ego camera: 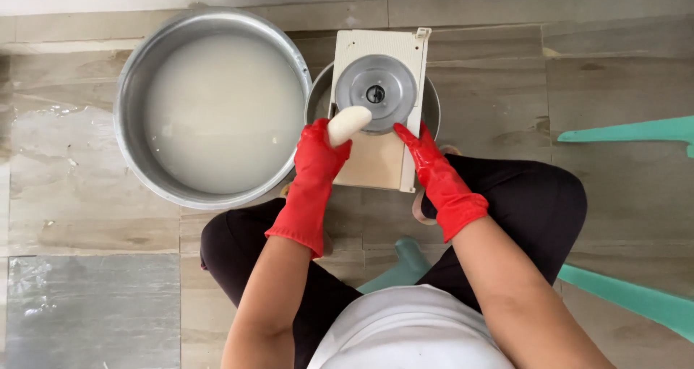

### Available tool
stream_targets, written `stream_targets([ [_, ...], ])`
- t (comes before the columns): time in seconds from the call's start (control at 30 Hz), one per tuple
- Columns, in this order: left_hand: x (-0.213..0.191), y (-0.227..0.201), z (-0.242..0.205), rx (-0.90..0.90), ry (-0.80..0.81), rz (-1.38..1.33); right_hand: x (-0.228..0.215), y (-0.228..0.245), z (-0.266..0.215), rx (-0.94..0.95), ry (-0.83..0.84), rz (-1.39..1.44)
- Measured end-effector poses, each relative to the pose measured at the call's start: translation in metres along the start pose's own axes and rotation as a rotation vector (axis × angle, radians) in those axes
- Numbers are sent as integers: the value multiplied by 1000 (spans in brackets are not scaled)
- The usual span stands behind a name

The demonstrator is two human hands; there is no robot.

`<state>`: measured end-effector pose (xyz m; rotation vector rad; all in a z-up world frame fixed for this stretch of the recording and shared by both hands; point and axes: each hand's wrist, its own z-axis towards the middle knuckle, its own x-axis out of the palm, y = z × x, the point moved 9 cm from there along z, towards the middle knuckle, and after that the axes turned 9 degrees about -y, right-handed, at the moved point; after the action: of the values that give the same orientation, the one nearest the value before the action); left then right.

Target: A person wearing red gloves is grating a peeled white fruit or vegetable using a manual grater over a basin.

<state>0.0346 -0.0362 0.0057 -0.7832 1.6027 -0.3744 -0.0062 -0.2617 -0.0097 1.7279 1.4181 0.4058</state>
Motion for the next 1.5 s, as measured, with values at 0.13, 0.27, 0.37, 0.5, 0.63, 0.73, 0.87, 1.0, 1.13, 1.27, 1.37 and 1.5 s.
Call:
stream_targets([
  [0.13, -5, -12, -23, -36, 11, -68, -1, -16, 14, -82, -20, -27],
  [0.27, 5, -21, -62, -75, 187, 47, -2, -3, 10, -150, -79, -21],
  [0.37, 20, -12, -73, -55, 203, 60, 5, -19, 35, -136, -135, 9],
  [0.5, 12, -34, -93, -17, 205, 139, 12, -18, 38, -159, -154, 10],
  [0.63, 11, -60, -97, 129, 175, 322, 7, -22, 42, -184, -179, 1],
  [0.73, 26, -53, -80, 205, 97, 418, 9, -28, 49, -195, -198, 13],
  [0.87, 41, -57, -69, 198, 34, 442, 3, -34, 57, -179, -209, 8],
  [1.0, 38, -51, -72, 110, 72, 409, 6, -37, 63, -179, -219, -22],
  [1.13, 31, -40, -75, -88, 122, 317, 6, -47, 65, -177, -232, -18],
  [1.27, 28, -27, -83, -290, 165, 219, 5, -41, 61, -188, -226, 4],
  [1.37, 31, -20, -91, -415, 195, 146, 4, -37, 55, -199, -227, 18],
  [1.5, 64, -13, -49, -396, 137, 59, 4, -31, 53, -188, -211, 26],
])
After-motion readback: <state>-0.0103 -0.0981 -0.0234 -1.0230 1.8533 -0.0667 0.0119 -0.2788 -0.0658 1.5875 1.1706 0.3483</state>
